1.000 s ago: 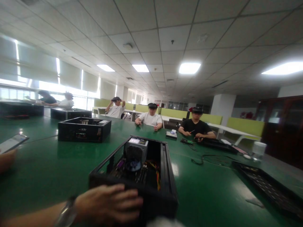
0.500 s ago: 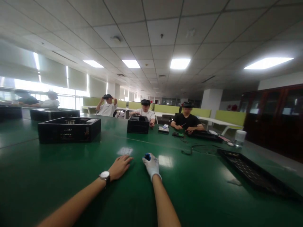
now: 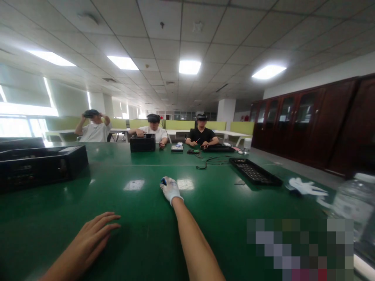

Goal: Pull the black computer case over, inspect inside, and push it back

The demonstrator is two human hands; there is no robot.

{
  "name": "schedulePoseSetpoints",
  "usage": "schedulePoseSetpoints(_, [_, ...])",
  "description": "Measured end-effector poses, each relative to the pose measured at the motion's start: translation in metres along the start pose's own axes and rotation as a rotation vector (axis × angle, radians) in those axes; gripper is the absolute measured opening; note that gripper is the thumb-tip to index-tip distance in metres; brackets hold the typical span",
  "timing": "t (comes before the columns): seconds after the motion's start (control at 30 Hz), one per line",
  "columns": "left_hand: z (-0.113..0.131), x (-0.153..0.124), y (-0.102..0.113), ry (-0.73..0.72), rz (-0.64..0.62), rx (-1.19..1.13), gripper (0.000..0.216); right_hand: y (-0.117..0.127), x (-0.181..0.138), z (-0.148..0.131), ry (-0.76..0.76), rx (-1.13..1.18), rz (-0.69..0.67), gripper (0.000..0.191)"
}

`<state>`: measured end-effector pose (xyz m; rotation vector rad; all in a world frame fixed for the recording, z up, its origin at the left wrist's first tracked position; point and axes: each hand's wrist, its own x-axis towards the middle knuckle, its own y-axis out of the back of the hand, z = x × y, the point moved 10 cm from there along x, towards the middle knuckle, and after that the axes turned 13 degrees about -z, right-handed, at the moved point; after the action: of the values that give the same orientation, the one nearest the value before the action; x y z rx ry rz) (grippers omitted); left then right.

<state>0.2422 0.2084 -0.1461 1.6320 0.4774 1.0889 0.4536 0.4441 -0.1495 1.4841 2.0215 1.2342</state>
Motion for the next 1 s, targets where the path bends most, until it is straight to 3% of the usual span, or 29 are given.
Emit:
schedulePoseSetpoints(0.1, [-0.015, -0.008, -0.002, 0.027, 0.057, -0.002, 0.039, 0.014, -0.01, 0.018, -0.049, -0.018, 0.023, 0.036])
schedulePoseSetpoints(0.2, [-0.019, -0.005, -0.009, 0.026, 0.036, -0.017, 0.04, 0.03, -0.024, 0.036, -0.067, -0.019, 0.018, 0.034])
schedulePoseSetpoints(0.37, [-0.012, -0.002, -0.016, -0.004, -0.023, -0.05, 0.038, 0.066, -0.057, 0.077, -0.204, -0.04, 0.096, 0.032])
schedulePoseSetpoints(0.47, [-0.003, -0.002, -0.019, -0.035, -0.069, -0.03, 0.039, 0.076, -0.073, 0.086, -0.256, -0.065, 0.111, 0.03])
schedulePoseSetpoints(0.7, [0.008, -0.002, -0.028, -0.088, -0.013, 0.018, 0.065, 0.063, -0.099, 0.056, -0.187, -0.087, -0.014, 0.041])
schedulePoseSetpoints(0.87, [0.006, -0.004, -0.022, 0.016, 0.085, -0.058, 0.069, 0.054, -0.138, 0.036, -0.167, -0.063, -0.106, 0.05])
schedulePoseSetpoints(1.0, [0.003, -0.007, -0.021, 0.078, 0.103, -0.098, 0.072, 0.045, -0.169, 0.018, -0.101, 0.015, -0.18, 0.043])
